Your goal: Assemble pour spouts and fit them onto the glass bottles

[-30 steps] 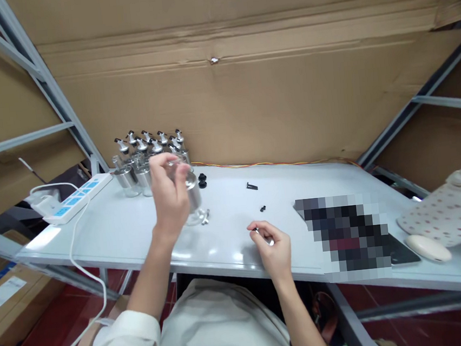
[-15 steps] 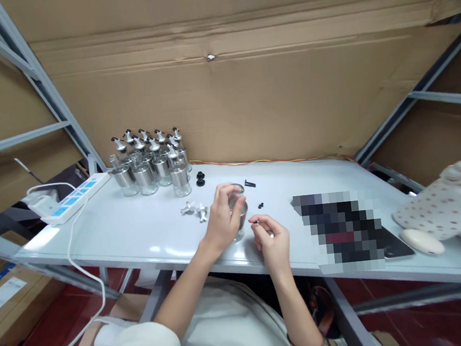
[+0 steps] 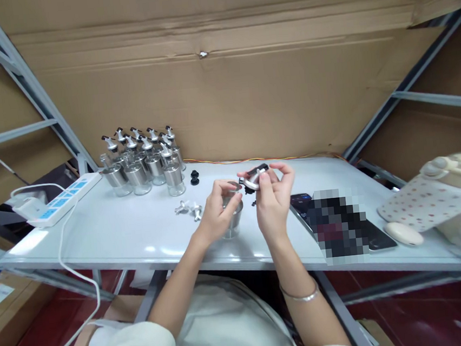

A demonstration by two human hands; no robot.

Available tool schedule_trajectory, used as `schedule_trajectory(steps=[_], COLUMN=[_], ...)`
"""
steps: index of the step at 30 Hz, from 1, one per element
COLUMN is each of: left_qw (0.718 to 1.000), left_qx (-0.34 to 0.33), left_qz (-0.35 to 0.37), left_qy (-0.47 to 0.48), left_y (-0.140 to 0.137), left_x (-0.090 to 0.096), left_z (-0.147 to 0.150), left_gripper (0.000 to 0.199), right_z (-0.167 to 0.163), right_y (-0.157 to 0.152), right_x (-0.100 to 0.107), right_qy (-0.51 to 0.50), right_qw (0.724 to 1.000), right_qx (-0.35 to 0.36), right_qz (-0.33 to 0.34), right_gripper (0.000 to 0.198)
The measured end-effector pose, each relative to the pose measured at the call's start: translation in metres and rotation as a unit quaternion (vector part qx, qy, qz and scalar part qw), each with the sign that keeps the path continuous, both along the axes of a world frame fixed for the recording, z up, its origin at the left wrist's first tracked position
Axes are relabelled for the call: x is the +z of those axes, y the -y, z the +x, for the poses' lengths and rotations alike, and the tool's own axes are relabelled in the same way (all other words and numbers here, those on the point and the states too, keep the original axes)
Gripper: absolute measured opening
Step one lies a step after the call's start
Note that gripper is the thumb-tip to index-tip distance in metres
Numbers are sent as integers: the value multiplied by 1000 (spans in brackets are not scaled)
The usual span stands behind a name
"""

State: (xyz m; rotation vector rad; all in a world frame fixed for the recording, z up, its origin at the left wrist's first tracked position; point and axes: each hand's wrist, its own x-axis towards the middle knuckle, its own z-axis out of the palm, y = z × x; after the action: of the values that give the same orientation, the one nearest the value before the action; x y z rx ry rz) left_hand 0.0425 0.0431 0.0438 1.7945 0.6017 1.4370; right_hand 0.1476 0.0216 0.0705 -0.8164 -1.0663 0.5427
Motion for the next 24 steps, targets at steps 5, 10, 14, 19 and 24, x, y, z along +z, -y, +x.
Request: schedule_trajectory(steps=[5, 10, 14, 19, 24], left_qw=[1000, 1000, 999, 998, 997], left_qx=[15, 13, -3, -17, -26], left_qz=[-18, -18, -21, -3, 51], left_qy=[13, 0, 29, 61, 53], left_y=[-2, -2, -4, -8, -11], left_x=[-5, -3, -6, -12, -12], left_z=[3, 3, 6, 9, 8], left_gripper=[19, 20, 26, 37, 43], right_z=[-3, 0, 2, 1, 3], right_y=[-13, -17, -22, -24, -24], right_x=[12, 12, 15, 13, 7], right_qy=[9, -21, -12, 21, 55], right_qw=[996, 993, 991, 986, 990], right_qx=[56, 86, 109, 156, 125], right_qz=[69, 77, 80, 45, 26], right_gripper=[11, 5, 8, 13, 15])
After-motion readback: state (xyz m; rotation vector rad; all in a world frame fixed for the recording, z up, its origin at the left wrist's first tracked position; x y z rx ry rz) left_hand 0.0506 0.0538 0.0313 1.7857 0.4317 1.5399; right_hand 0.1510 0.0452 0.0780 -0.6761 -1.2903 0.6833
